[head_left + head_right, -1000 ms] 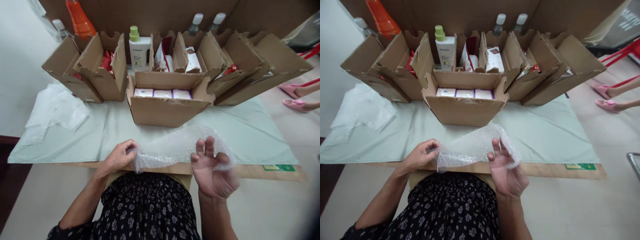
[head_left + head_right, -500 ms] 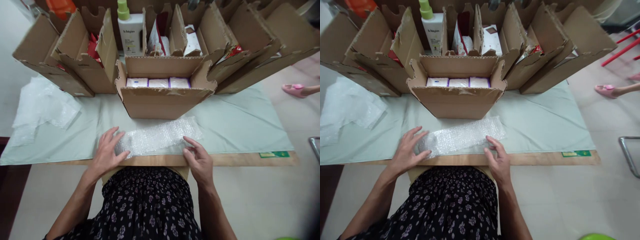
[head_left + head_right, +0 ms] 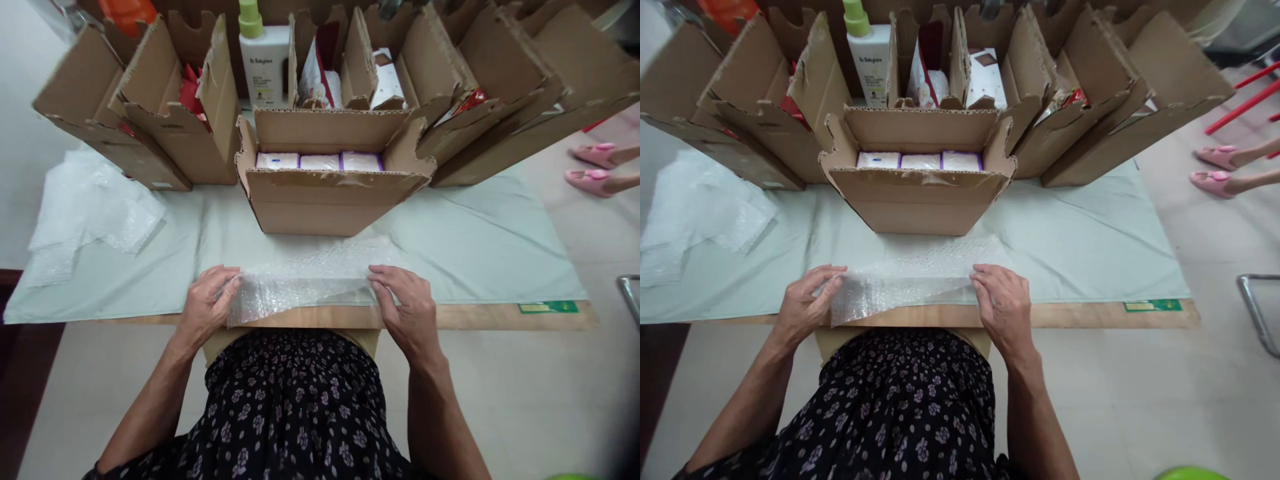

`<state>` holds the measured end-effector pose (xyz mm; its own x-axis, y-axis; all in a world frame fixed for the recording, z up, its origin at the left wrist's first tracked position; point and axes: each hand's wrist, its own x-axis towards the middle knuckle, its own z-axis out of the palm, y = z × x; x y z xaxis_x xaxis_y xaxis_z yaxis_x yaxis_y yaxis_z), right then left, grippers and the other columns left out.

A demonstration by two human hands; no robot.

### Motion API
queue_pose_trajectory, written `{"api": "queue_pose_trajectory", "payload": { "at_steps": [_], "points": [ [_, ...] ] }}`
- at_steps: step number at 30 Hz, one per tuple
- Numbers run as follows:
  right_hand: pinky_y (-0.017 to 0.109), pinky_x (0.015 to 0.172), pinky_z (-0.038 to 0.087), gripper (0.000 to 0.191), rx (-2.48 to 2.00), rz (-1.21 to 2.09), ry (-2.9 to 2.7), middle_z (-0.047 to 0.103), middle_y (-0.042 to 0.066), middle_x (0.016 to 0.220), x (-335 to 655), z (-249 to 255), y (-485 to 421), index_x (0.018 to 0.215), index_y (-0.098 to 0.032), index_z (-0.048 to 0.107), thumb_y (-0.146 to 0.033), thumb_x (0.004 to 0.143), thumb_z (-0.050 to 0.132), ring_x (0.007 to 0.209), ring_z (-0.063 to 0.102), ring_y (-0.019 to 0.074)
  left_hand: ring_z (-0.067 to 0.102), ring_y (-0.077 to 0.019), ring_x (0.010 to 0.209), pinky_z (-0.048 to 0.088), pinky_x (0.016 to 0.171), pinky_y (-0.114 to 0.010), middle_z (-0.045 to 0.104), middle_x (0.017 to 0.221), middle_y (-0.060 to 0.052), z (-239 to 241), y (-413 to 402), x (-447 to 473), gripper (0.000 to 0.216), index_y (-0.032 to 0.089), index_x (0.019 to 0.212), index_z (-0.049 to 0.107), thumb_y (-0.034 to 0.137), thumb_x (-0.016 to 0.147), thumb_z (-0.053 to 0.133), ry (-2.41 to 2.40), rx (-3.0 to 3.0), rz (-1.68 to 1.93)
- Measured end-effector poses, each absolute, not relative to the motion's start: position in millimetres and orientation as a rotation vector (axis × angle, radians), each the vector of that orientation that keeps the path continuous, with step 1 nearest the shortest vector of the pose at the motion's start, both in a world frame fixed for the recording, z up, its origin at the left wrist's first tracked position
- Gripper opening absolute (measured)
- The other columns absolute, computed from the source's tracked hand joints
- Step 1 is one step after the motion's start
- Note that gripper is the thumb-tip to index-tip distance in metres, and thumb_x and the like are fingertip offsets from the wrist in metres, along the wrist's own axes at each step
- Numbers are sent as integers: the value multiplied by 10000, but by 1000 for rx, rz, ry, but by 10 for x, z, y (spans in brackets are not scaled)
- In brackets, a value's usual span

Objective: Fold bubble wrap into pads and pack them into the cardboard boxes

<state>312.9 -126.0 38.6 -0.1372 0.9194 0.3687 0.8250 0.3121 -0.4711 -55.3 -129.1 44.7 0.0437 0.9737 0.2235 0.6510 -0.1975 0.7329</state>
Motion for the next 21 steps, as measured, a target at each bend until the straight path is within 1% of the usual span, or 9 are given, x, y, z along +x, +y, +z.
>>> {"api": "queue_pose_trajectory", "payload": {
  "at_steps": [3,5,7,8,9,11,13,17,21],
  "points": [
    [421,1008,464,151,-1463,190,-2008,796,32,1081,3064,594,-1349,1115,-262,701,-267,1020,583,1112,712,247,742,-211,807,569,778,-321,798,852,-30,573,-1239,-519,221,234,908,778,390,951,628,1704,1790,1055],
    [451,1045,452,327,-1438,216,-2074,759,62,1244,3014,628,-1320,1291,-266,650,-377,983,652,1214,671,287,712,-184,726,545,699,-283,770,780,-11,612,-1202,-495,228,231,890,770,394,954,624,1698,1759,1061],
    [486,1058,442,522,-1440,239,-2161,683,101,1408,2998,562,-1209,1419,-247,586,-440,945,685,1310,612,330,699,-171,710,534,685,-266,754,759,-4,618,-1169,-485,227,227,894,766,392,957,624,1673,1758,1062],
    [498,1052,441,508,-1459,241,-2199,681,110,1413,3015,503,-1134,1415,-237,598,-417,945,674,1323,602,340,697,-168,711,532,687,-261,752,759,-3,614,-1156,-491,223,224,900,766,389,956,626,1664,1761,1063],
    [506,1038,444,423,-1495,238,-2223,714,110,1358,3054,441,-1059,1353,-230,649,-366,953,648,1303,616,342,696,-165,711,531,687,-257,750,759,-3,609,-1146,-506,220,222,906,766,387,953,629,1661,1760,1066],
    [515,992,465,236,-1594,228,-2208,792,97,1139,3195,351,-946,1117,-225,755,-274,962,584,1165,687,329,689,-162,703,527,684,-254,745,750,-4,606,-1138,-566,222,216,896,765,388,947,633,1672,1736,1069],
    [505,947,501,222,-1647,269,-2134,806,76,962,3392,364,-926,933,-229,777,-296,969,569,992,734,298,680,-159,691,526,688,-256,734,732,-4,623,-1142,-651,235,212,863,760,398,940,639,1683,1691,1059],
    [401,825,587,295,-1602,589,-1964,796,35,894,3736,647,-1063,929,-257,786,-523,925,657,835,745,238,682,-167,733,541,745,-268,726,735,-2,681,-1121,-779,244,208,865,758,419,921,649,1670,1578,1012],
    [361,765,597,332,-1665,688,-1763,788,42,879,3760,708,-1023,914,-240,779,-560,848,720,804,732,218,672,-175,763,531,742,-275,733,770,-12,600,-958,-716,268,197,859,748,437,891,633,1693,1560,951]
  ]
}}
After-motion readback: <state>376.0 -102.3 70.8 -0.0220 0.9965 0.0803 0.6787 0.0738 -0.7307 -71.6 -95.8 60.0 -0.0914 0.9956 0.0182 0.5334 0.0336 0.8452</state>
